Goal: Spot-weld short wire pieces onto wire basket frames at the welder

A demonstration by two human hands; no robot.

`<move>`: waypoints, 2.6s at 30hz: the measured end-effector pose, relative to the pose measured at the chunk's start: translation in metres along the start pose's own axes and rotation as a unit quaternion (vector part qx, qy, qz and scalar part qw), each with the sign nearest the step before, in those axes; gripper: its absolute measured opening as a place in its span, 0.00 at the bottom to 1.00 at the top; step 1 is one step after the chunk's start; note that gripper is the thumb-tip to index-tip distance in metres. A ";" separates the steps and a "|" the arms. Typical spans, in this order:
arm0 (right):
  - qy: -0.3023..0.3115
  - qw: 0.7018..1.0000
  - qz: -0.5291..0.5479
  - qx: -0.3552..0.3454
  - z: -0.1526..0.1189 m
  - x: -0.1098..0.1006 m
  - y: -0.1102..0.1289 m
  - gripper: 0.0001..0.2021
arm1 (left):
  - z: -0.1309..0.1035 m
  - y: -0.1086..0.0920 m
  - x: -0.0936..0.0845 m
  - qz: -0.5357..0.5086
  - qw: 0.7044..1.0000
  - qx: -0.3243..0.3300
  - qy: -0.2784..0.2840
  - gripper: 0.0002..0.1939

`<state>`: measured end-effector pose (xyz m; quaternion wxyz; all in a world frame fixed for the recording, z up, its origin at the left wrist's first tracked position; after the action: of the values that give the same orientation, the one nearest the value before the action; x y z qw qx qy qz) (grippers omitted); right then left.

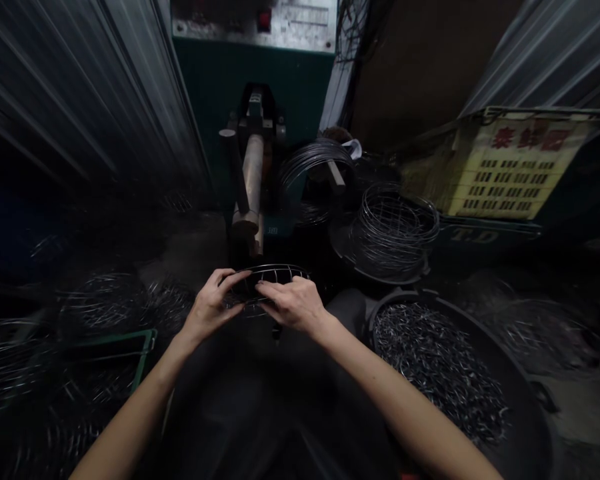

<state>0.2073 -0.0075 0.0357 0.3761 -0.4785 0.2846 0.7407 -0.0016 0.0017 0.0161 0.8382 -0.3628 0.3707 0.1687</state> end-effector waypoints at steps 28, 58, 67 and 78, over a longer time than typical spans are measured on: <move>-0.008 0.966 0.117 0.229 0.003 -0.006 0.020 0.08 | 0.000 -0.007 0.002 0.022 1.000 -0.013 0.002 0.33; 0.001 0.954 0.214 0.210 0.018 0.009 0.011 0.09 | -0.004 0.030 0.022 -0.066 0.993 -0.006 -0.099 0.32; 0.006 0.952 0.219 0.215 0.024 0.011 0.008 0.09 | -0.001 0.035 0.023 -0.067 0.992 -0.014 -0.108 0.31; 0.005 0.958 0.198 0.207 0.021 0.017 0.007 0.08 | -0.003 0.042 0.029 -0.070 0.991 0.011 -0.118 0.31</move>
<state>0.1867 0.0104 0.0281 0.3117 -0.3281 0.5224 0.7226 -0.0072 0.0283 -0.0269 0.8896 -0.3563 0.2450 0.1475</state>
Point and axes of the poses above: each hand's wrist, its own z-axis towards the middle knuckle, its own x-axis out of the palm, y = z × x, the point moved 1 cm from there along z, towards the middle knuckle, and after that the axes turned 9 degrees about x, right-handed, at the moved point
